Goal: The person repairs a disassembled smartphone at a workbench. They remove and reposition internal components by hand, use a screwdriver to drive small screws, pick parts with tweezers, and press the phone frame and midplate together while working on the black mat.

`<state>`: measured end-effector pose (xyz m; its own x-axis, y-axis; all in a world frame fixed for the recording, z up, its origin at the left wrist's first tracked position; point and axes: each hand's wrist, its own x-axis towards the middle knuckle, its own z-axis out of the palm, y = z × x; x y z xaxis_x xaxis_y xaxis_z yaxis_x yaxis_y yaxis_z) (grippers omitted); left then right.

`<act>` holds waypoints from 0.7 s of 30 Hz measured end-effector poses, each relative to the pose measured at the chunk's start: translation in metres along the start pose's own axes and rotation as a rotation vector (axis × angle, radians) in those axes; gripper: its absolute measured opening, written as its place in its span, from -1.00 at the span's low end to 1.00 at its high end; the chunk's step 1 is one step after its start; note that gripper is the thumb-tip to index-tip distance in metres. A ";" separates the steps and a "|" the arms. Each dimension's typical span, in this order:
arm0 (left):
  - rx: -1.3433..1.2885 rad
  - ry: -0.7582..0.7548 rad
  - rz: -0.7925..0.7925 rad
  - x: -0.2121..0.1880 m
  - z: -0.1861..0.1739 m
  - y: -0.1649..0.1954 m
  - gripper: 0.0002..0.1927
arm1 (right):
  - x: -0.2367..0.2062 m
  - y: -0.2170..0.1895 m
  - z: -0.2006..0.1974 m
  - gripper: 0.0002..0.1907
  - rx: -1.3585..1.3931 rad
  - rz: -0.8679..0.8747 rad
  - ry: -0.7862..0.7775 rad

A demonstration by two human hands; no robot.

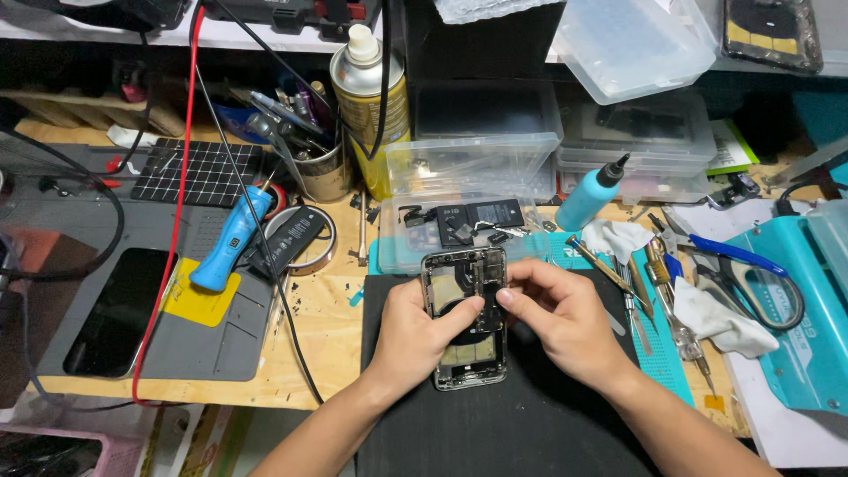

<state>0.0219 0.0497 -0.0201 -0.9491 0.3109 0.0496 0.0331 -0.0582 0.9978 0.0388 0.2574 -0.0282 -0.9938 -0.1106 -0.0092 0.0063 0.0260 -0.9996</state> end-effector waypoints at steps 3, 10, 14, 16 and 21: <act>-0.021 0.011 0.008 -0.002 -0.001 0.000 -0.78 | 0.000 0.001 0.000 -0.81 0.003 -0.015 -0.012; 0.049 0.037 0.022 -0.001 0.003 -0.001 -0.78 | 0.000 0.002 -0.001 -0.81 -0.002 -0.015 -0.002; 0.050 0.027 0.020 0.001 0.002 0.002 -0.79 | 0.001 0.000 -0.001 -0.82 -0.002 -0.019 -0.001; 0.049 0.030 0.012 0.000 0.002 0.004 -0.79 | 0.001 -0.001 -0.001 -0.82 0.006 -0.016 -0.003; 0.051 0.031 0.040 -0.001 0.001 0.007 -0.79 | 0.000 -0.001 0.000 -0.81 -0.010 -0.008 0.004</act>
<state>0.0237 0.0499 -0.0131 -0.9560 0.2796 0.0886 0.0860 -0.0215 0.9961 0.0386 0.2572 -0.0268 -0.9943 -0.1071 -0.0009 -0.0028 0.0348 -0.9994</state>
